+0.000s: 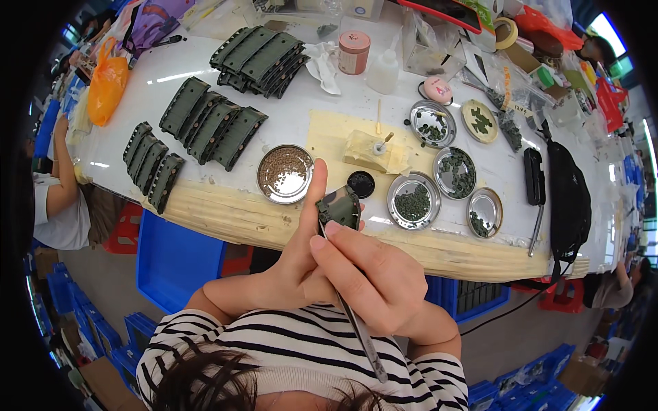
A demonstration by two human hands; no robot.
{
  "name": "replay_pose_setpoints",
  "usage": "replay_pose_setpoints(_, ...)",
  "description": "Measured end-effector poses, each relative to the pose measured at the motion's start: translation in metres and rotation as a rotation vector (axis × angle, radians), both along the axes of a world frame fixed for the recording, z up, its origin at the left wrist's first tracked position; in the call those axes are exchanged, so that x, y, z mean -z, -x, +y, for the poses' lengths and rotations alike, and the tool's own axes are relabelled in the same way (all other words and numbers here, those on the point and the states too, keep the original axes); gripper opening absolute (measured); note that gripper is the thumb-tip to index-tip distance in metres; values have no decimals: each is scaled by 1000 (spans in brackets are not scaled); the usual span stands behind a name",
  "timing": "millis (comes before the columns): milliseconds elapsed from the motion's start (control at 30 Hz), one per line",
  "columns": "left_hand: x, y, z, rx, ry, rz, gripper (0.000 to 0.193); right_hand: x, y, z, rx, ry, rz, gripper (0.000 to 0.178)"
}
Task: Assembling miniature plastic model tank parts using glue and tweezers.
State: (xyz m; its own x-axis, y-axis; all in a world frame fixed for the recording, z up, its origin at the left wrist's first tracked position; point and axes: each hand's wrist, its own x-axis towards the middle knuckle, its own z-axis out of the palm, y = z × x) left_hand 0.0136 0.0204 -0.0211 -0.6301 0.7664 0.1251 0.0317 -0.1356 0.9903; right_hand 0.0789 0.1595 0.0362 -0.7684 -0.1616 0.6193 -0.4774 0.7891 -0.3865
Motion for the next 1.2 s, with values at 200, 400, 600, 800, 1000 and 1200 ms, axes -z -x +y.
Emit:
replay_pose_setpoints(200,2,-1,10,-88,-40,129,101,2,5,-7,49,-147,78,39)
replay_pose_setpoints(400,10,-2,13,-169,33,325,102,-4,5,-10,58,-210,76,39)
replay_pose_setpoints(600,-1,-1,10,-246,47,461,100,-7,5,-12,49,-238,73,37)
replay_pose_setpoints(800,6,-2,12,-290,53,494,95,-4,7,-14,49,-316,139,34)
replay_pose_setpoints(1000,5,-3,11,-314,86,552,95,-15,4,-9,2,-348,64,37)
replay_pose_setpoints(1200,9,-4,10,-278,64,510,94,-17,2,-5,-25,-267,-8,40)
